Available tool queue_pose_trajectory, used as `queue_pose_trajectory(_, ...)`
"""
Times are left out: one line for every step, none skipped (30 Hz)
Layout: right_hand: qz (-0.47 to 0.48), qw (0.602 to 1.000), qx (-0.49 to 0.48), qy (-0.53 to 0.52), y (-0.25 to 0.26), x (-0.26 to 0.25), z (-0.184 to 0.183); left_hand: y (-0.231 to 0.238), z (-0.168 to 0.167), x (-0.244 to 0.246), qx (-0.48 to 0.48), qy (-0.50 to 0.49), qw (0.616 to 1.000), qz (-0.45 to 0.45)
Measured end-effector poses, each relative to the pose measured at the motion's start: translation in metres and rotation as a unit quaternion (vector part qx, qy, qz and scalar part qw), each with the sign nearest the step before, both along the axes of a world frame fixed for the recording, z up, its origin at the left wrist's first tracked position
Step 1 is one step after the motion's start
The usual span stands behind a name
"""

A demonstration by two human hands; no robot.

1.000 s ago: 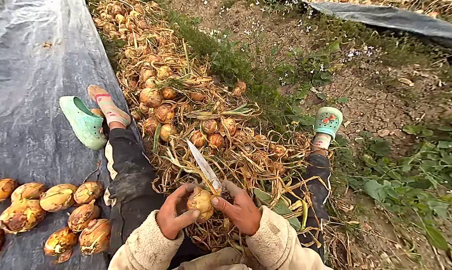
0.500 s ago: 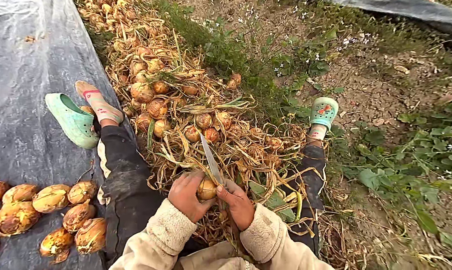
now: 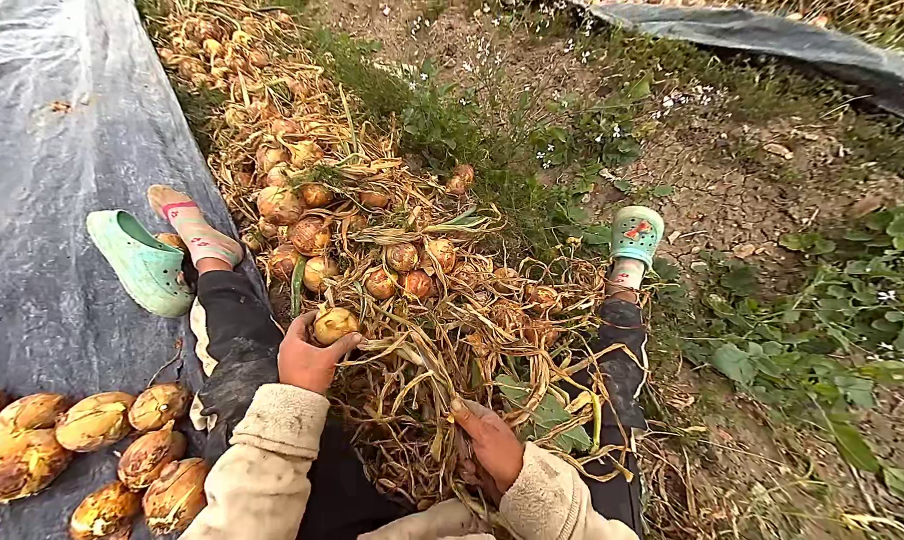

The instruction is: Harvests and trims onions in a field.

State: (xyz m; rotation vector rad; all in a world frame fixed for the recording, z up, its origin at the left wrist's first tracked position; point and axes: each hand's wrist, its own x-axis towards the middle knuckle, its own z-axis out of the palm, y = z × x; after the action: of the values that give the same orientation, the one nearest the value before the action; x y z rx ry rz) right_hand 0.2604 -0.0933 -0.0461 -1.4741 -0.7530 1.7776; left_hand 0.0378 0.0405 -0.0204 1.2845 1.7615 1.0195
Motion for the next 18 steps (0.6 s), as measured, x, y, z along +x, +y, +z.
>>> queue_pose_trajectory(0.001,1.000,0.017,-0.027,0.003,0.003,-0.003,-0.008,-0.001,0.002,-0.005,-0.159,0.987,0.013)
queue_pose_trajectory(0.015,0.997,0.037,-0.064,0.009,0.005,-0.003,-0.018,0.000,0.007,-0.013,-0.307,0.951,0.016)
queue_pose_trajectory(0.034,0.992,0.055,-0.106,0.017,0.006,0.001,-0.026,0.002,0.014,-0.022,-0.414,0.910,0.004)
queue_pose_trajectory(0.057,0.985,0.069,-0.146,0.025,0.007,0.009,-0.035,0.003,0.020,-0.031,-0.484,0.874,-0.018)
queue_pose_trajectory(0.082,0.976,0.082,-0.184,0.031,0.007,0.020,-0.042,0.003,0.026,-0.044,-0.533,0.844,-0.034)
queue_pose_trajectory(0.099,0.967,0.094,-0.215,0.034,0.006,0.030,-0.049,0.004,0.032,-0.062,-0.565,0.821,-0.048)
queue_pose_trajectory(0.103,0.959,0.114,-0.236,0.035,0.007,0.038,-0.055,0.003,0.037,-0.079,-0.594,0.798,-0.062)
queue_pose_trajectory(0.092,0.954,0.143,-0.248,0.035,0.007,0.044,-0.061,0.003,0.043,-0.092,-0.612,0.782,-0.073)
queue_pose_trajectory(0.071,0.949,0.180,-0.250,0.035,0.008,0.047,-0.066,0.004,0.048,-0.103,-0.620,0.774,-0.078)
queue_pose_trajectory(0.049,0.945,0.213,-0.245,0.035,0.008,0.049,-0.070,0.005,0.053,-0.108,-0.627,0.767,-0.083)
queue_pose_trajectory(0.025,0.940,0.246,-0.235,0.035,0.007,0.048,-0.074,0.005,0.055,-0.108,-0.634,0.760,-0.093)
queue_pose_trajectory(0.004,0.933,0.279,-0.227,0.035,0.006,0.047,-0.076,0.005,0.056,-0.106,-0.641,0.752,-0.112)
queue_pose_trajectory(-0.014,0.926,0.308,-0.218,0.035,0.004,0.045,-0.077,0.004,0.055,-0.104,-0.648,0.741,-0.141)
queue_pose_trajectory(-0.030,0.920,0.331,-0.207,0.034,0.003,0.042,-0.077,0.002,0.054,-0.101,-0.655,0.731,-0.163)
queue_pose_trajectory(-0.043,0.919,0.343,-0.191,0.034,0.002,0.038,-0.077,-0.001,0.052,-0.100,-0.658,0.726,-0.175)
queue_pose_trajectory(-0.051,0.924,0.340,-0.164,0.033,0.001,0.035,-0.078,-0.004,0.051,-0.101,-0.661,0.722,-0.178)
queue_pose_trajectory(-0.058,0.937,0.319,-0.130,0.031,-0.001,0.031,-0.080,-0.006,0.051,-0.106,-0.659,0.724,-0.174)
queue_pose_trajectory(-0.064,0.953,0.284,-0.085,0.028,-0.002,0.027,-0.083,-0.008,0.051,-0.114,-0.651,0.735,-0.155)
